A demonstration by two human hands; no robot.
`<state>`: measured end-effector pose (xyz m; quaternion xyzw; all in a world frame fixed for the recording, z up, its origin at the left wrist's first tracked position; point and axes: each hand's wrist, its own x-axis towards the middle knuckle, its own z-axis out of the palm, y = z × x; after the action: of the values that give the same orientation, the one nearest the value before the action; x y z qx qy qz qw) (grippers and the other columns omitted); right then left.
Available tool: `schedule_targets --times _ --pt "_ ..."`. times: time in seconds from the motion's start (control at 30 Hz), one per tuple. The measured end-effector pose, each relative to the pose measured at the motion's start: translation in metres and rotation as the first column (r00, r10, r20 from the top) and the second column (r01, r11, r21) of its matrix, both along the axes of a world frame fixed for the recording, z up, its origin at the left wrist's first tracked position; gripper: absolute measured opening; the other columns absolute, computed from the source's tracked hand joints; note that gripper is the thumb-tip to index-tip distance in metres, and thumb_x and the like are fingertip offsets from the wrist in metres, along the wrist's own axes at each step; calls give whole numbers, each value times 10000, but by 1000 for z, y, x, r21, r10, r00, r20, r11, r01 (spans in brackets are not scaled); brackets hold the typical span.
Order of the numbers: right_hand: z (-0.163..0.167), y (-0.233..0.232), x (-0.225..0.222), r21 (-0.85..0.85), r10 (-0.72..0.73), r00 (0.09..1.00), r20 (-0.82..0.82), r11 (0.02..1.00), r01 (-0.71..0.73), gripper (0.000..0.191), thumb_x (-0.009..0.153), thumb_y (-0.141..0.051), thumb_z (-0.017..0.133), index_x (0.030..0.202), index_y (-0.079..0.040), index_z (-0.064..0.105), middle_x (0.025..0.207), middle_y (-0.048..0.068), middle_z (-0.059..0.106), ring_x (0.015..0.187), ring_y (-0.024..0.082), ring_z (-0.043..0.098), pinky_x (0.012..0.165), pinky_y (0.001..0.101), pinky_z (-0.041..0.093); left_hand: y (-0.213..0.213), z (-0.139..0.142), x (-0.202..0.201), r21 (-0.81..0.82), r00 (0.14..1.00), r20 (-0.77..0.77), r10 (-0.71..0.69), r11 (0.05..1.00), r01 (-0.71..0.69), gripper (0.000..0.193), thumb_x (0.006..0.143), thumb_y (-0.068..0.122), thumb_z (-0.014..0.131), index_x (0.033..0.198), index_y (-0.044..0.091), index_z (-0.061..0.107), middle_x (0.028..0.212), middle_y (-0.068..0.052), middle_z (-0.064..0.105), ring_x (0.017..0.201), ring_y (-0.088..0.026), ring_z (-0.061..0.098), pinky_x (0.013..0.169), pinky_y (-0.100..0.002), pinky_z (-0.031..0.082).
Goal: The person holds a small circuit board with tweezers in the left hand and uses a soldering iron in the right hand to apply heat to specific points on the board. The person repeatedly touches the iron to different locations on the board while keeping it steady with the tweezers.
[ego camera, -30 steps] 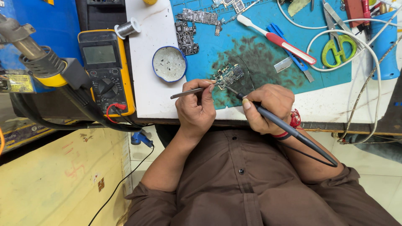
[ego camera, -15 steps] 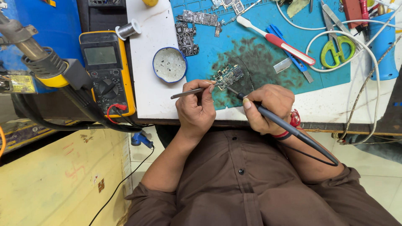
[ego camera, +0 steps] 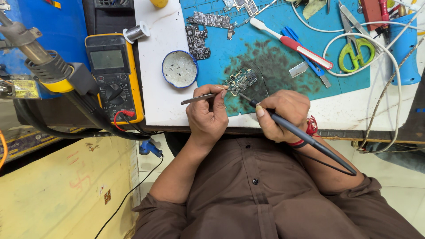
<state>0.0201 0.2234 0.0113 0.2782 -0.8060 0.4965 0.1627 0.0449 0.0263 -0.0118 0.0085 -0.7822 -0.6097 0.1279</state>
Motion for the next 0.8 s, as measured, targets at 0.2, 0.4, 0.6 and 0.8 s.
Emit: schedule_targets --times 0.2,0.4,0.6,0.8 --pt "0 0 0 5 -3 1000 -1 1000 3 85 870 -45 703 839 -37 625 679 90 628 565 259 596 561 372 445 0 0 0 -6 1000 -12 -4 1000 4 115 1057 15 637 1136 7 553 1065 -121 751 926 -126 740 791 -250 616" --pt "0 0 4 11 -51 998 21 999 51 81 897 -42 696 859 -43 625 709 97 636 594 269 602 564 355 454 -1 -1 0 -2 999 -38 -17 1000 17 122 1067 11 628 1151 5 540 1078 -128 745 914 -122 729 779 -244 602" --pt "2 2 1 8 -60 998 21 998 60 82 901 -44 695 861 -35 623 694 89 631 583 263 597 588 369 450 -2 1 0 71 1000 -5 -13 997 13 137 1072 28 622 1156 6 517 1065 -124 736 744 -73 636 647 -212 531" --pt "2 1 -1 -3 -24 1000 -11 1000 24 84 882 -52 700 853 -34 623 683 94 628 570 264 596 565 372 443 -2 1 -1 62 1000 -22 -14 998 16 138 1077 27 617 1164 5 512 1063 -124 727 736 -76 627 641 -216 529"
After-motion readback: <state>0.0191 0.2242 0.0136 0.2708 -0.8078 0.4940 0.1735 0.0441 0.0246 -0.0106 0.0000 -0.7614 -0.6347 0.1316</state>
